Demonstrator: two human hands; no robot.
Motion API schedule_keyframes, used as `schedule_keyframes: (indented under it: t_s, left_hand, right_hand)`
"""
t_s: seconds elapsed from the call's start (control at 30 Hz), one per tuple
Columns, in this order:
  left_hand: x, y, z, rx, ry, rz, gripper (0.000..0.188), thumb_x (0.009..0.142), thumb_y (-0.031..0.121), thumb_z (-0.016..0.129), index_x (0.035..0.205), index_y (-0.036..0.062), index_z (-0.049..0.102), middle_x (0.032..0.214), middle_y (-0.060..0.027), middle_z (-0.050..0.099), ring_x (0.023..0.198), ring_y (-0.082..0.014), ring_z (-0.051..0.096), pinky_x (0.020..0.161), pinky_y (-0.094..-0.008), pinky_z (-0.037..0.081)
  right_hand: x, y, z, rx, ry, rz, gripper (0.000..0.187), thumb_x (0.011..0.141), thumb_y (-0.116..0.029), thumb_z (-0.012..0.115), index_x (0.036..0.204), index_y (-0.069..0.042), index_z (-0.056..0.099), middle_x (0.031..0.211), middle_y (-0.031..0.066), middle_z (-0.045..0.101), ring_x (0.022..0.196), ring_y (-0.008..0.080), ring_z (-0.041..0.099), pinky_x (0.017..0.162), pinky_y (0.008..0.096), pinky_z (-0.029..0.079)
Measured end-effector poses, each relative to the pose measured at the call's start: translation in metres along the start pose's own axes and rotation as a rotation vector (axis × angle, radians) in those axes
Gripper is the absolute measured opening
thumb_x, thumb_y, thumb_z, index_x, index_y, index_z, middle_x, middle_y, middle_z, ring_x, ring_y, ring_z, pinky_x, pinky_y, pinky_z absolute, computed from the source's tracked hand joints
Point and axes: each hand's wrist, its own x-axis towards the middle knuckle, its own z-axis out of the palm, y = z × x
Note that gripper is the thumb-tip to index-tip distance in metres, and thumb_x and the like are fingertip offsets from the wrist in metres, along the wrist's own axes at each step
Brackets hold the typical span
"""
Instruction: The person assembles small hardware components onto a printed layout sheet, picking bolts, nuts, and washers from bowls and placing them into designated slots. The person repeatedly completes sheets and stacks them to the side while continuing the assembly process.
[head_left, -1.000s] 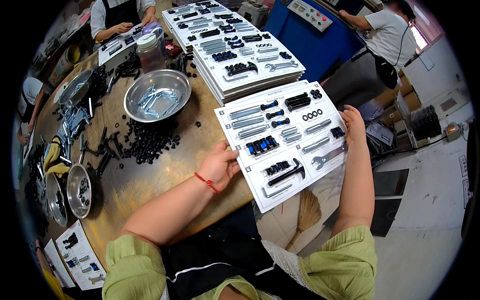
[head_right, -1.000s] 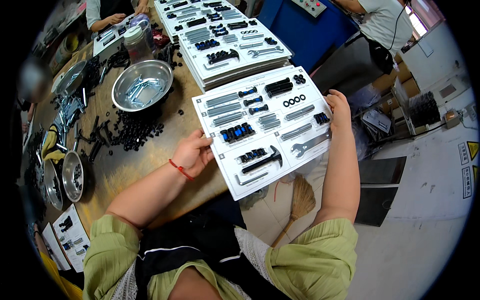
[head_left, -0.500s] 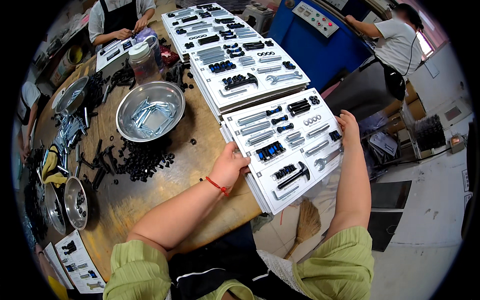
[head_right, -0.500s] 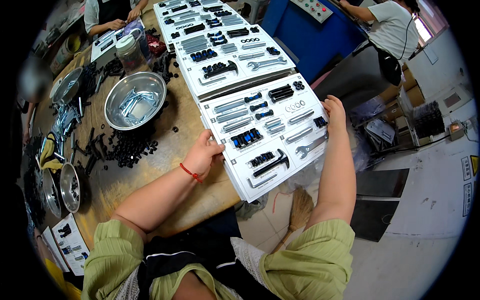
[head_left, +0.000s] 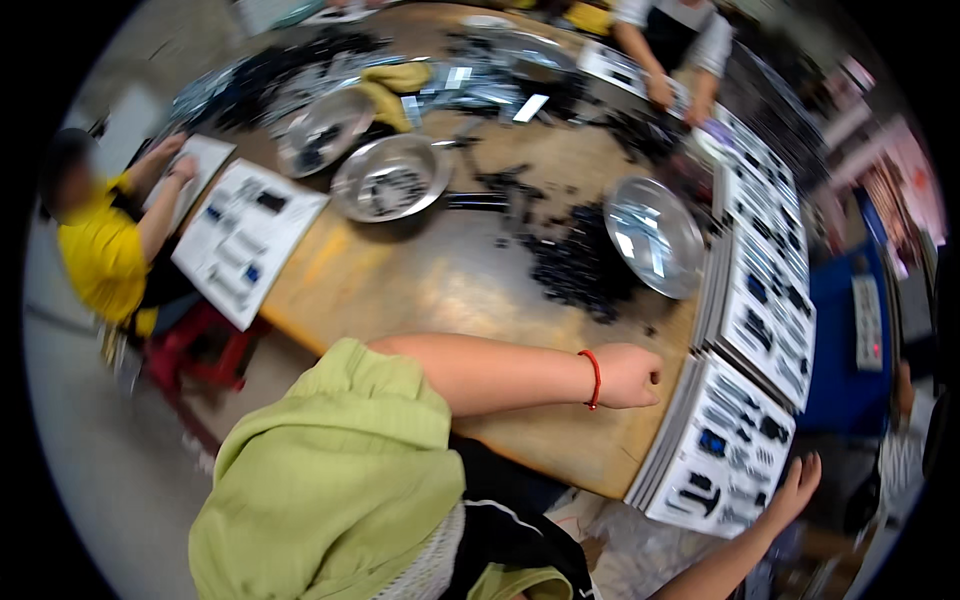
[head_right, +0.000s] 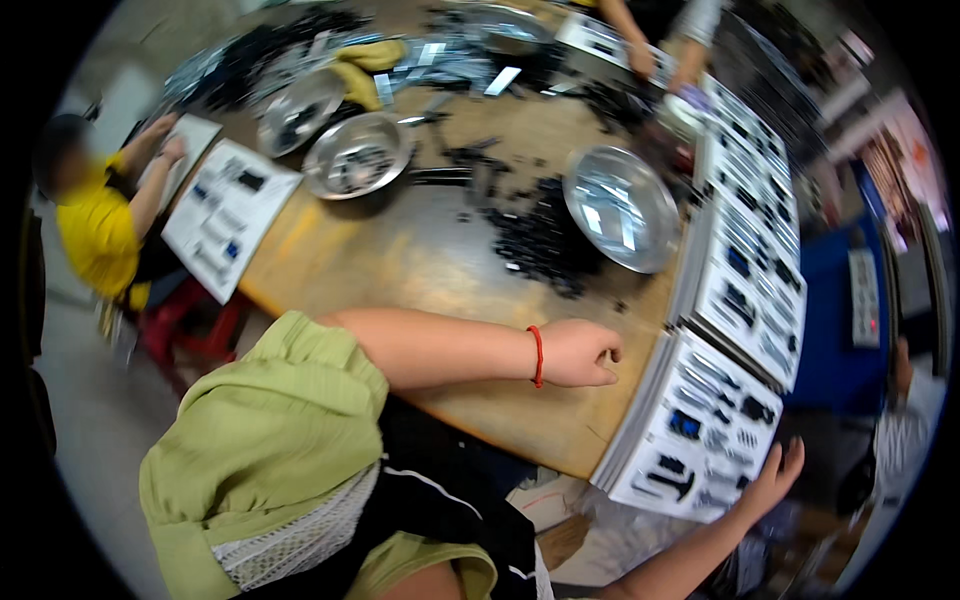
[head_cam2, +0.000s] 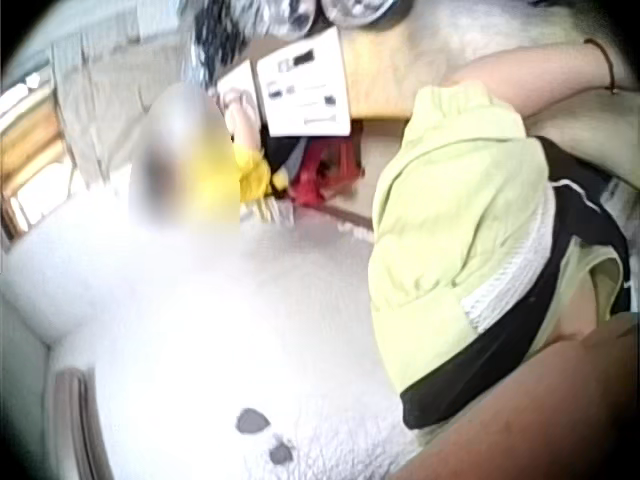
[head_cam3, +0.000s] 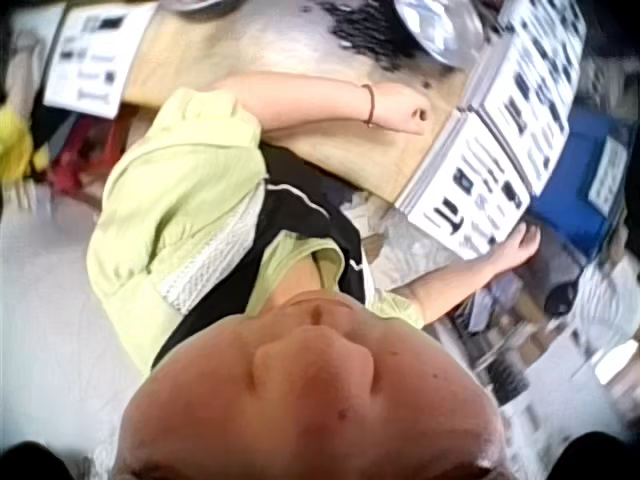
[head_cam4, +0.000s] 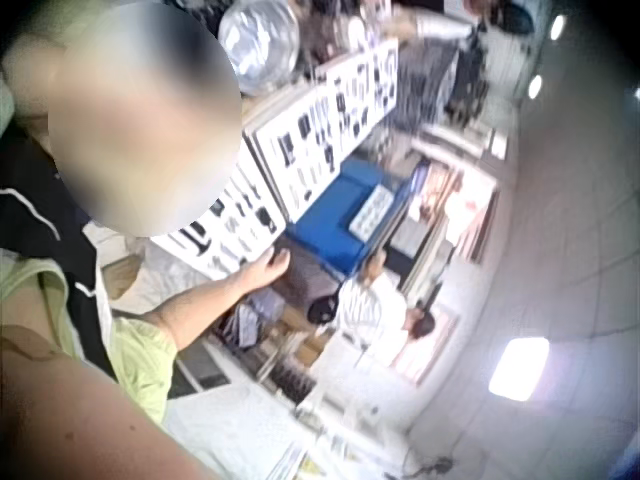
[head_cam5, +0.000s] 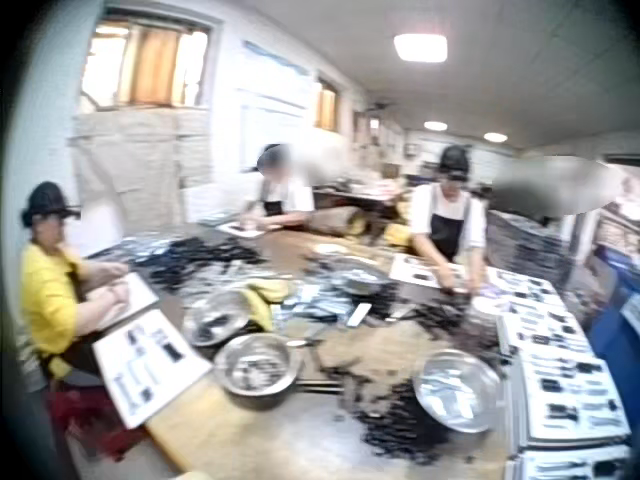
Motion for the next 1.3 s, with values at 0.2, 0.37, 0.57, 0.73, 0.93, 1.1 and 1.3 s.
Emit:
schedule_keyframes:
  t_s: [0.2, 0.37, 0.57, 0.73, 0.93, 1.1, 1.3]
  left_hand:
    - [-0.116, -0.055, -0.107, 0.172, 0.57, -0.112, 0.031, 0.078, 0.024, 0.071, 0.104, 0.0063, 0.067, 0.105, -0.0144, 0.063, 0.1, -0.0308, 0.061, 0.088, -0.0388, 0.051]
    - [-0.261, -0.132, -0.22, 0.659, 1.057, -0.348, 0.035, 0.075, 0.021, 0.075, 0.104, 0.004, 0.066, 0.121, -0.019, 0.059, 0.115, -0.0367, 0.055, 0.099, -0.0441, 0.045]
    - [-0.453, -0.229, -0.343, 0.989, 1.213, -0.971, 0.038, 0.086, 0.034, 0.065, 0.112, 0.0072, 0.066, 0.139, -0.0129, 0.054, 0.132, -0.0322, 0.044, 0.106, -0.0486, 0.037]
    - [-0.533, -0.261, -0.403, 0.708, 1.069, -1.473, 0.069, 0.093, 0.058, 0.046, 0.145, 0.0131, 0.045, 0.152, -0.0146, 0.04, 0.146, -0.0269, 0.028, 0.116, -0.0475, 0.021]
    - [-0.602, -0.3, -0.437, 0.402, 1.307, -1.199, 0.062, 0.094, 0.057, 0.045, 0.136, 0.0125, 0.054, 0.131, -0.0145, 0.061, 0.122, -0.0328, 0.056, 0.106, -0.041, 0.037]
    - [-0.59, -0.296, -0.449, 0.391, 1.241, -1.403, 0.054, 0.093, 0.056, 0.046, 0.118, 0.0137, 0.069, 0.123, -0.0148, 0.065, 0.116, -0.0335, 0.058, 0.1, -0.0434, 0.04]
    - [-0.568, -0.267, -0.427, 0.451, 1.331, -1.316, 0.053, 0.091, 0.055, 0.047, 0.113, 0.0133, 0.071, 0.117, -0.0152, 0.067, 0.112, -0.0353, 0.06, 0.094, -0.0459, 0.043]
  right_hand:
    - [-0.093, -0.169, 0.117, 0.024, -0.314, -0.251, 0.045, 0.09, -0.009, 0.057, 0.133, 0.0, 0.053, 0.135, 0.0126, 0.056, 0.124, 0.0251, 0.049, 0.103, 0.0361, 0.035]
    - [-0.193, -0.228, 0.216, 0.216, -0.673, -0.102, 0.046, 0.082, -0.002, 0.062, 0.128, -0.001, 0.056, 0.129, 0.0133, 0.058, 0.122, 0.0261, 0.052, 0.101, 0.0374, 0.039]
    - [-0.263, -0.238, 0.292, 0.209, -0.772, -0.122, 0.04, 0.083, -0.004, 0.065, 0.122, -0.001, 0.058, 0.121, 0.0171, 0.059, 0.116, 0.033, 0.054, 0.101, 0.0411, 0.041]
    - [-0.276, -0.227, 0.314, 0.154, -0.652, -0.139, 0.035, 0.084, -0.005, 0.064, 0.118, 0.0, 0.058, 0.116, 0.0176, 0.06, 0.109, 0.0345, 0.055, 0.097, 0.0433, 0.043]
    - [-0.277, -0.23, 0.316, 0.095, -0.646, -0.28, 0.032, 0.089, -0.004, 0.06, 0.12, 0.0, 0.057, 0.117, 0.0152, 0.058, 0.109, 0.0285, 0.055, 0.095, 0.0377, 0.045]
    - [-0.276, -0.241, 0.31, 0.076, -0.642, -0.23, 0.03, 0.088, -0.004, 0.061, 0.118, 0.0, 0.058, 0.116, 0.0147, 0.059, 0.108, 0.0292, 0.055, 0.096, 0.038, 0.044]
    - [-0.272, -0.257, 0.303, 0.069, -0.654, -0.227, 0.027, 0.087, -0.005, 0.061, 0.114, 0.0, 0.059, 0.113, 0.0154, 0.06, 0.107, 0.0306, 0.055, 0.096, 0.0386, 0.043]
